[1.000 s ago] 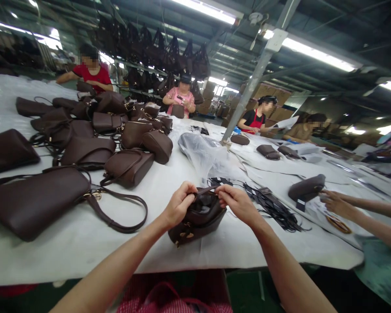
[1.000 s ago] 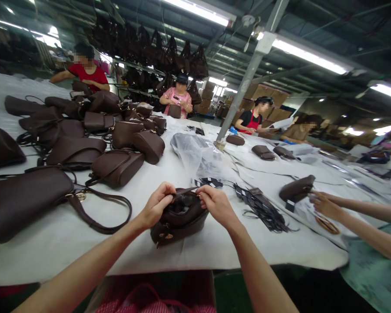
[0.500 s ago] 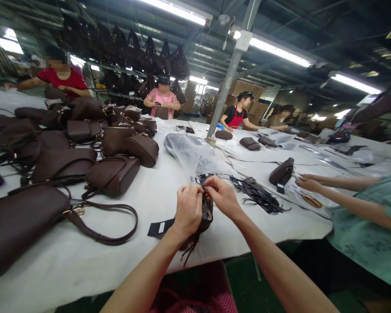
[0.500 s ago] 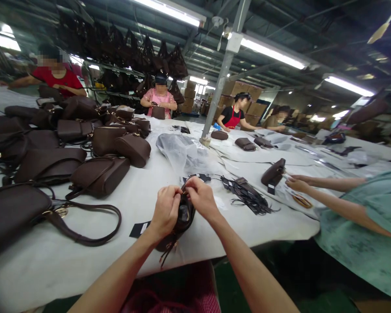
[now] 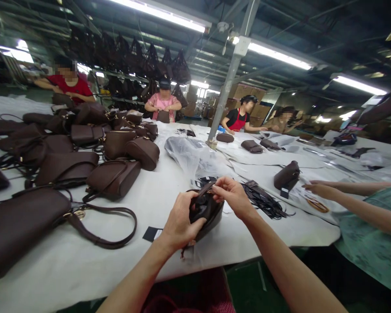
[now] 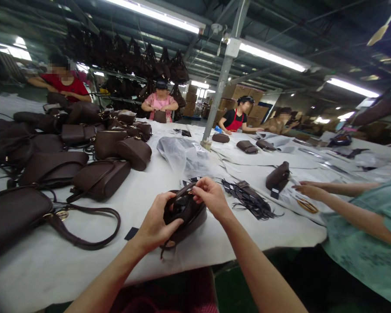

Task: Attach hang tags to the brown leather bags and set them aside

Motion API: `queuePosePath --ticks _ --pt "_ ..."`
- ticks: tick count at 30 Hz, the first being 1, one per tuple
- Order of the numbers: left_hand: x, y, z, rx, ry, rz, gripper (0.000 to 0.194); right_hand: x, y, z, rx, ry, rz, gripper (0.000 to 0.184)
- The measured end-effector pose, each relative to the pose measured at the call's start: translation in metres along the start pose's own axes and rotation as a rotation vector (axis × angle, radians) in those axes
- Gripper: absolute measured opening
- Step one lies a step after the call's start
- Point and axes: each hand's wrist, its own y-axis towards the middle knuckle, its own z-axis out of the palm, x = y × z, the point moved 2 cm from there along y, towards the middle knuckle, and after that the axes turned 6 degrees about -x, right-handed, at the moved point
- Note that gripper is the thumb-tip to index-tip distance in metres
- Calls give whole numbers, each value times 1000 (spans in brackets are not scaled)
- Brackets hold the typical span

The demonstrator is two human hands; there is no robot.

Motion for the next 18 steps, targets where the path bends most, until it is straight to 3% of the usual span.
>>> queuePosePath --ticks 4,6,8,12,18 --pt "-12 5 -2 53 240 139 63 10 -10 0 -27 -137 -111 24" --pt "-21 8 2 7 432 138 63 14 -18 1 -57 -205 -150 22" --pt "-29 12 9 -60 561 92 50 17 -26 2 -54 -227 -166 20" --pt "-36 18 28 -44 609 48 19 18 -41 -3 6 -272 -224 18" --pt "-43 17 47 60 597 84 21 12 -66 -36 132 -369 -333 19"
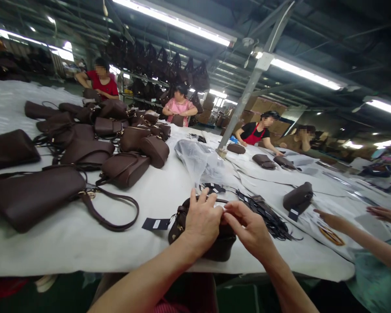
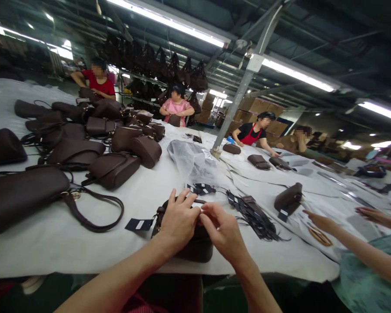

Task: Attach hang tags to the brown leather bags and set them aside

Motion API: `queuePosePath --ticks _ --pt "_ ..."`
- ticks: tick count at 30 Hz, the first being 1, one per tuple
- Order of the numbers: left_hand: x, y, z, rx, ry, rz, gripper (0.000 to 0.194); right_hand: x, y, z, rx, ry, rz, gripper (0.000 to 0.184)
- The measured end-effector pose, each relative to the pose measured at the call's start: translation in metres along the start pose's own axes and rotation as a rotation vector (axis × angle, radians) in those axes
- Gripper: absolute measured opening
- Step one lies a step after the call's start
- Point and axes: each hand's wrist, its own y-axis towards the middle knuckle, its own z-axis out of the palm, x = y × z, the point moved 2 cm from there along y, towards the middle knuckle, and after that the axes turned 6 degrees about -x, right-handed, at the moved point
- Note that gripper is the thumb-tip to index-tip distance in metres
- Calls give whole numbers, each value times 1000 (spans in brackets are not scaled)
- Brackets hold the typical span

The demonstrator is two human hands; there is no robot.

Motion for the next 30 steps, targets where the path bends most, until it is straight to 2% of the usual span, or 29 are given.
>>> queuePosePath --ticks 2,4,6,7,8,10,11,16,19,22,26,30 --pt "-6 0 2 25 -17 85 20 -9 -10 -13 -113 -139 -56 25" --pt "-10 -1 3 36 -38 157 17 -21 -17 -21 -215 -260 -105 44" --pt "-12 -1 3 28 -63 187 15 -34 -20 -18 -162 -289 -86 58" --pt "-11 -1 3 19 -78 184 14 -40 -20 -14 -104 -278 -51 52" --pt "-11 -1 3 5 -95 171 15 -43 -20 -9 -56 -265 -14 40" --pt "-8 -3 1 -37 -128 131 17 -46 -19 -2 -24 -251 22 16" --pt "-7 -5 0 -64 -144 107 18 -45 -18 0 -25 -245 23 13" --pt "1 -11 -11 -148 -185 6 18 -32 -11 1 38 -230 -4 17" --pt "5 1 -17 -157 -133 -54 17 -26 0 1 19 -297 -33 15" --pt "10 18 -22 -121 -58 -57 17 -20 11 5 -62 -400 -81 13" --pt "18 22 -21 -107 -36 -57 16 -14 17 24 -166 -436 -108 19" --pt "34 15 -11 -211 -8 -157 18 -11 15 49 -188 -363 -42 16"
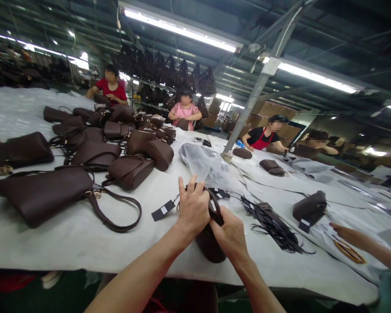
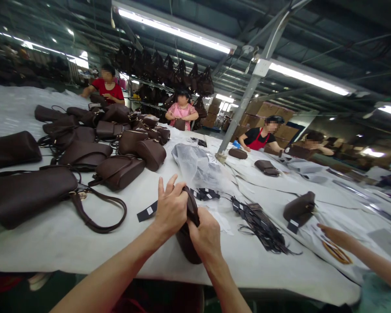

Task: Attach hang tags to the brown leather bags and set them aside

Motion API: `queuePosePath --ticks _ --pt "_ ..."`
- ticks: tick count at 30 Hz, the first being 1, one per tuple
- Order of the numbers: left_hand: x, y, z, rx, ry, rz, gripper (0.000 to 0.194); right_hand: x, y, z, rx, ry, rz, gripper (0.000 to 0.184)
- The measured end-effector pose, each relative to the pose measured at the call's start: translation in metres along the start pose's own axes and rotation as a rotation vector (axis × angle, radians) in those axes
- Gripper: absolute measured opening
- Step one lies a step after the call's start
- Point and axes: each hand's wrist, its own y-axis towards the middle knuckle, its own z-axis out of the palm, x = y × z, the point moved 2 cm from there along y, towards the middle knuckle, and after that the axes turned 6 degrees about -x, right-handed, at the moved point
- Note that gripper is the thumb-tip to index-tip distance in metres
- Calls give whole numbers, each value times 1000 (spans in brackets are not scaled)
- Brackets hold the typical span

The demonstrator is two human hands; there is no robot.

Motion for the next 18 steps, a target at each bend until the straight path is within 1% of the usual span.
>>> queuePosePath --ticks 2,4,6,8,11,14,18 --pt "14 0 3 -46 8 -49 15 2 -4 5 -26 -6 6 19" --pt "32 -1 3 -72 41 -127 12 0 -8 7 -29 3 -5 24" --pt "47 -3 1 -75 70 -194 12 -8 -13 5 -6 30 -12 32" --pt "57 -6 -4 -59 44 -230 12 -18 -16 1 26 53 -16 37" --pt "61 -13 -10 -30 -70 -264 13 -34 -14 -12 58 50 -40 37" --pt "58 -20 -16 -13 -162 -281 15 -52 -5 -25 100 42 -72 34" --pt "50 -28 -15 43 -304 -272 18 -82 6 -33 203 47 -86 32"
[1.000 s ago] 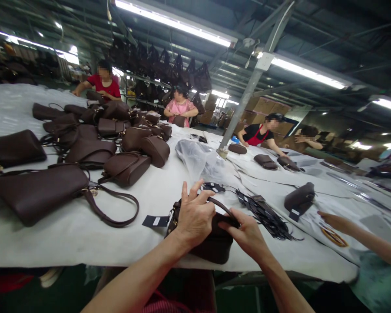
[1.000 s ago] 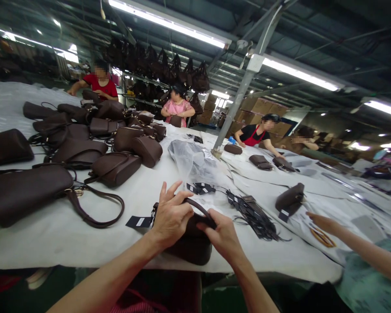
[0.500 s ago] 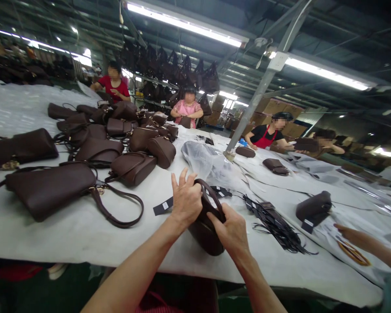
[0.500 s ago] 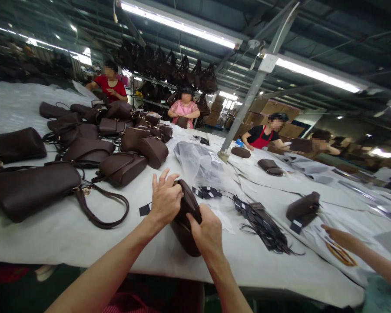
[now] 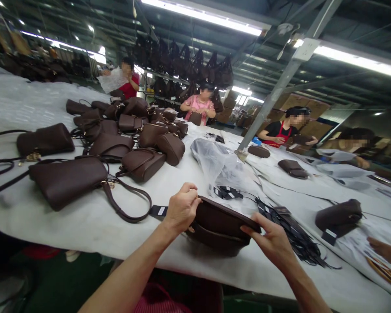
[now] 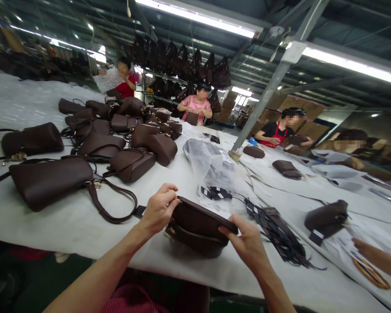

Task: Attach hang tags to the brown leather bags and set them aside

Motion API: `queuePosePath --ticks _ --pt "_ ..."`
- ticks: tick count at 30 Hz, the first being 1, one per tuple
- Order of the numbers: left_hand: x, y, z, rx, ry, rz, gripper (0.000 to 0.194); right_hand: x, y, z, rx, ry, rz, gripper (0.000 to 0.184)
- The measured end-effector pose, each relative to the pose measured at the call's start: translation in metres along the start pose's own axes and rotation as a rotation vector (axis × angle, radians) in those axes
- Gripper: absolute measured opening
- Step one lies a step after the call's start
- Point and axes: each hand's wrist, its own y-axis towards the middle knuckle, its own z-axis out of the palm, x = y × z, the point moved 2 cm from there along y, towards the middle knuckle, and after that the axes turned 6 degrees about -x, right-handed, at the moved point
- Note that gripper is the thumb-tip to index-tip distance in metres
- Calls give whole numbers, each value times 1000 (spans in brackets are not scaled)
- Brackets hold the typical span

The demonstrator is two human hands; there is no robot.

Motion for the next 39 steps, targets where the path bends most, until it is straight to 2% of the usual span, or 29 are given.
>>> queuePosePath --ticks 2,4,5,8,9,11,13,16,19,22,25,27,31,35,39 --pt "-4 -4 6 53 -87 15 18 -9 5 -1 32 -42 -15 29" --pt "-7 -6 12 102 -149 34 17 -6 10 -1 16 -115 -100 20" --pt "-8 -6 15 122 -173 36 17 1 12 0 -2 -159 -169 19" --pt "-2 -7 17 193 -301 2 7 34 16 6 -101 -295 -329 37" --pt "2 -8 16 237 -370 -8 5 45 16 8 -157 -324 -327 37" --pt "13 -10 14 360 -512 -13 20 64 12 14 -234 -290 -283 29" --pt "24 -10 11 468 -609 1 29 77 4 20 -216 -151 -247 20" --pt "35 -9 11 530 -689 16 32 90 -7 27 -128 7 -216 19" --pt "36 -7 12 591 -785 16 34 97 -16 34 -165 14 -126 20" --pt "35 -6 11 647 -843 -12 34 99 -20 40 -205 57 -9 10" --pt "36 -6 12 696 -869 -57 27 96 -20 43 -172 190 122 16" --pt "35 -5 14 687 -868 -40 26 95 -18 41 -126 341 251 21" --pt "26 -1 21 668 -826 10 43 95 -12 36 -16 635 468 34" --pt "13 -3 34 729 -789 22 46 92 -10 32 -63 760 547 39" --pt "8 -9 48 665 -738 87 46 85 -14 26 -101 863 678 43"
